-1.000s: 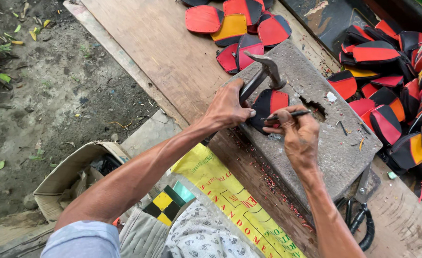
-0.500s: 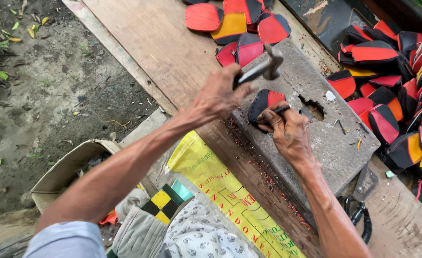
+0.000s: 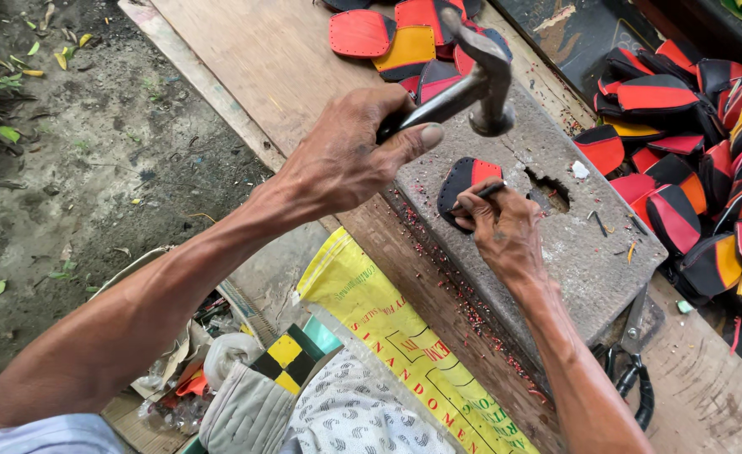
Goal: The person uses a hammer and a metal punch to drive fasteners through the edges of red and black rubber sandal soles. They repeatedly position the punch on the sole, strike it with the hammer, and then move the finished sole to a pile on the wooden workbench.
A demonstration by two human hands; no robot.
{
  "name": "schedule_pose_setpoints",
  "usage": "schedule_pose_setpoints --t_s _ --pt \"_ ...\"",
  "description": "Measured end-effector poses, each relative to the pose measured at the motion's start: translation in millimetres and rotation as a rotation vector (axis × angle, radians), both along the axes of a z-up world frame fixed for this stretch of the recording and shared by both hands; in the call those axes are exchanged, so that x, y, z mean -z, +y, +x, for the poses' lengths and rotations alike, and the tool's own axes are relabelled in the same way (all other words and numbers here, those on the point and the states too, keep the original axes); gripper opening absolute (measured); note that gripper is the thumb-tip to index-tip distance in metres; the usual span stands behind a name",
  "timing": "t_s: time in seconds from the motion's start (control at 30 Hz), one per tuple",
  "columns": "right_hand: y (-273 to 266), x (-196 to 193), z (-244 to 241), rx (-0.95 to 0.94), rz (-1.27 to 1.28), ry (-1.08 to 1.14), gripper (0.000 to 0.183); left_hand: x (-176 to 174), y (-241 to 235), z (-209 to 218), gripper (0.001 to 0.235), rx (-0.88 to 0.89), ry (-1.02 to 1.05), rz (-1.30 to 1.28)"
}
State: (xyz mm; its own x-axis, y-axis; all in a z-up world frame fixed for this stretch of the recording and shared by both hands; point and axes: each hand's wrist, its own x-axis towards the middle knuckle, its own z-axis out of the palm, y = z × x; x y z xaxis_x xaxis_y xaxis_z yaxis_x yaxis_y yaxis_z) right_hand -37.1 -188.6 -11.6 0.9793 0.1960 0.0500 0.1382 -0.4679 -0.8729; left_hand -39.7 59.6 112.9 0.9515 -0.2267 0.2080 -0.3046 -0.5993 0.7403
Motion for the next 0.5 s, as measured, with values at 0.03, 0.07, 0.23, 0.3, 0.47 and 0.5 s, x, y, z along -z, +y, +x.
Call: schedule_pose_setpoints --t_s 0.03,0.07,0.23,0.3,0.47,0.5 --pt "1.0 -1.0 0.3 -0.025 -0.034 -0.043 0.017 -5.1 -0.9 -3.0 0.042 0.010 0.042 -0.008" --pt "1.9 -1.6 0.6 -0.049 -0.069 -0.086 0.016 -9.8 -2.5 -7.0 0.039 0.021 0.084 -0.016" --pt "4.0 2.7 -0.3 -0.114 -0.199 -0.296 0.019 -17.1 -21.0 -25.1 0.030 0.187 -0.076 -0.052" --pt "4.2 3.9 -0.7 -0.110 -0.261 -0.411 0.021 -22.8 -22.2 -23.5 0.025 0.237 -0.018 0.136" --pt "-0.5 12.7 -1.4 -0.115 -0.204 -0.392 0.018 -46.4 -27.7 -23.9 0.029 0.215 -0.296 -0.062" --pt "-1.0 16.4 0.9 -0.116 -0.224 -0.420 0.017 -49.0 -26.1 -28.8 0.023 0.199 -0.361 -0.166"
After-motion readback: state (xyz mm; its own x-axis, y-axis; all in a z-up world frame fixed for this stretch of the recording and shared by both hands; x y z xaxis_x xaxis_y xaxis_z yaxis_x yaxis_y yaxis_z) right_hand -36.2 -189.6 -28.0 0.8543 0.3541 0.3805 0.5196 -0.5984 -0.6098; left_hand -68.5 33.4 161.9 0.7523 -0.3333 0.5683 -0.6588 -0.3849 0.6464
